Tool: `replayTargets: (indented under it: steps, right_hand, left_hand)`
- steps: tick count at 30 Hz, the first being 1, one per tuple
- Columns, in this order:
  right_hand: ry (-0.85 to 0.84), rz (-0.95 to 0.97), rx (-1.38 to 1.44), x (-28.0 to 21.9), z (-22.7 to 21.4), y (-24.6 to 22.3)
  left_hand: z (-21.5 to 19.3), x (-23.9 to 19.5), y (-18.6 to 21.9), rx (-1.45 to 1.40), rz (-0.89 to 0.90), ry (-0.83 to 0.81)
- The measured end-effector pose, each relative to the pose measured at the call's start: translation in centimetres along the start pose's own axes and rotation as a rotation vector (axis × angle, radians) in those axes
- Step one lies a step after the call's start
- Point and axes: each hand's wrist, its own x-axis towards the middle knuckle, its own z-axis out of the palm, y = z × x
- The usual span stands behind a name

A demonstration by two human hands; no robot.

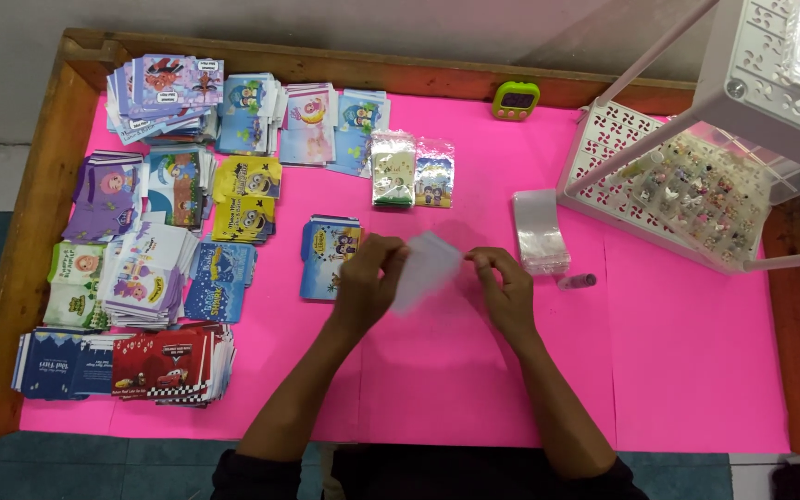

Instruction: Packaging small illustrated cards into individual plastic sleeves and sealing them using a pen to assist.

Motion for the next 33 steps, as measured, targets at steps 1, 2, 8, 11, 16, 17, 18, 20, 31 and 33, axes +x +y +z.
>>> replayTargets:
  steps: [1, 2, 8, 11, 16, 17, 18, 20, 31, 33]
  right_hand:
    - [-0.023, 0.065, 0.101, -0.1, -0.2, 0.5]
    - [-0.024, 0.065, 0.101, -0.2, -0.2, 0.2]
    - [-0.181, 0.277, 0.142, -0.9, 0.2, -0.8]
    - [-0.141, 0.301, 0.156, -1.2, 0.7, 0.4]
    - [-0.059, 0.380, 0.101, -0.6, 0.2, -0.8]
    - [-0.050, 0.382, 0.102, -0.6, 0.4, -0.6]
    - [-0.040, 0.351, 0.063, -0.6, 0.5, -0.4]
    - [-0.019, 0.322, 0.022, -0.7, 0.5, -0.5]
    - [0.703, -0.184, -0.443, -4.1, -7.4, -2.8]
    - [0.660, 0.024, -0.311, -4.6, -8.0, -1.6]
  left_hand:
    - [0.5, 0.0, 0.6, -0.196, -0.067, -0.102]
    - [1.0, -0.4, 0.3, -0.196, -0.068, -0.101]
    - [3.2, -1.8, -0.5, -0.189, -0.103, -0.323]
    - [3.2, -1.8, -0.6, -0.221, -0.130, -0.358]
    - [2.5, -0.8, -0.2, 0.361, 0.282, -0.132]
    - [2.9, -1.1, -0.4, 0.356, 0.289, -0.136]
    - [3.4, -1.5, -0.5, 0.360, 0.304, -0.147]
    - [4.0, -2.4, -0.4, 0.355, 0.327, -0.159]
    - [5.9, -4.4, -0.7, 0.376, 0.386, -0.330]
    - [6.2, -4.9, -0.8, 0.368, 0.374, -0.343]
